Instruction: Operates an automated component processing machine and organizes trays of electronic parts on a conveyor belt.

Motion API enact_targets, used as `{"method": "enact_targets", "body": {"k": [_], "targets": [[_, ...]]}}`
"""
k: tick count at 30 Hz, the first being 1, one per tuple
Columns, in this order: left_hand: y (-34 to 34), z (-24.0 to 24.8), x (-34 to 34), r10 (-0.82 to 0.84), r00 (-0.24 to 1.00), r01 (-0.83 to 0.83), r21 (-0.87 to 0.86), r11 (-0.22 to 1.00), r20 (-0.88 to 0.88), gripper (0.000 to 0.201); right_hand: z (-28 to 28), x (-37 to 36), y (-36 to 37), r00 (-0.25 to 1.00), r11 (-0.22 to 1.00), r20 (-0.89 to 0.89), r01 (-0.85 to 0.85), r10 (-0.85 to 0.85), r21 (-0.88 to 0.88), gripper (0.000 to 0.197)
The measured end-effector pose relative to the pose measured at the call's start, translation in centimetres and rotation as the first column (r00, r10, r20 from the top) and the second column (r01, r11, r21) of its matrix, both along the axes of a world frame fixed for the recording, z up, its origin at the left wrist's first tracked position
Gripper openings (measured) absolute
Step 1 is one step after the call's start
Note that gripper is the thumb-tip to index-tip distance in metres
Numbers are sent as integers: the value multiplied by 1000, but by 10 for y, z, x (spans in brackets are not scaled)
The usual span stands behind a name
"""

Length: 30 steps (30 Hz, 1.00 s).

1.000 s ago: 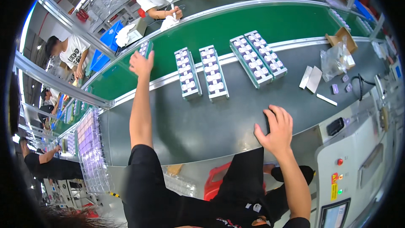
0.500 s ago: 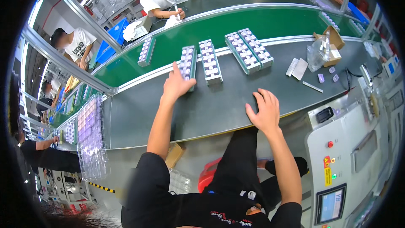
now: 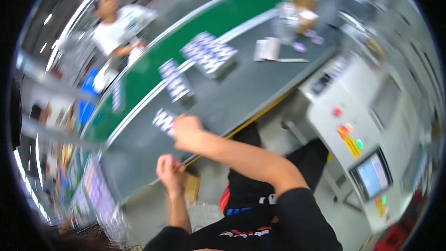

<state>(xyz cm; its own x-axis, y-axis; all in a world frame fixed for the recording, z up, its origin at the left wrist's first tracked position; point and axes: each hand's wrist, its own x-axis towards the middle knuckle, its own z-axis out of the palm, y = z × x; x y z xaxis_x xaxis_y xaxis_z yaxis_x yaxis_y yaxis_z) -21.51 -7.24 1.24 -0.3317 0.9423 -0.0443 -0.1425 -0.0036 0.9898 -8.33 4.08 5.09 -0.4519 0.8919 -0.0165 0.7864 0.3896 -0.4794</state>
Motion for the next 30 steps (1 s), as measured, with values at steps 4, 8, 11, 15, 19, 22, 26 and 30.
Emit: {"method": "enact_targets", "body": {"k": [4, 8, 11, 15, 19, 22, 26, 30], "targets": [[-8, 34, -31, -588, 786, 606, 44, 795, -190, 28, 2, 0, 4, 963, 982, -194, -175, 186, 71, 35], [23, 80, 2, -969, -146, 979, -167, -112, -202, 15, 1, 72, -13, 906, 884, -422, -185, -16, -430, 51], [37, 75, 56, -833, -492, 851, -343, -398, -254, 15, -25, 152, -66, 710, 826, -663, -212, -237, -522, 46], [54, 55, 113, -622, -683, 720, -495, -486, -383, 19, 18, 270, -171, 332, 744, -666, 280, -668, -607, 58], [54, -1, 167, -436, -795, 607, -529, -593, -422, 31, 60, 376, -217, 131, 393, -558, 837, -820, -381, 48], [42, -28, 216, -201, -812, 553, -612, -566, -547, 35, 55, 474, -243, -27, 10, -353, 995, -935, -103, 51], [37, -54, 233, -97, -800, 546, -650, -529, -592, 32, 60, 530, -229, -109, -109, -146, 994, -983, -6, 48], [37, -44, 222, -52, -786, 557, -670, -490, -616, 29, 60, 539, -208, -156, -152, 31, 984, -987, 89, 51]]}}
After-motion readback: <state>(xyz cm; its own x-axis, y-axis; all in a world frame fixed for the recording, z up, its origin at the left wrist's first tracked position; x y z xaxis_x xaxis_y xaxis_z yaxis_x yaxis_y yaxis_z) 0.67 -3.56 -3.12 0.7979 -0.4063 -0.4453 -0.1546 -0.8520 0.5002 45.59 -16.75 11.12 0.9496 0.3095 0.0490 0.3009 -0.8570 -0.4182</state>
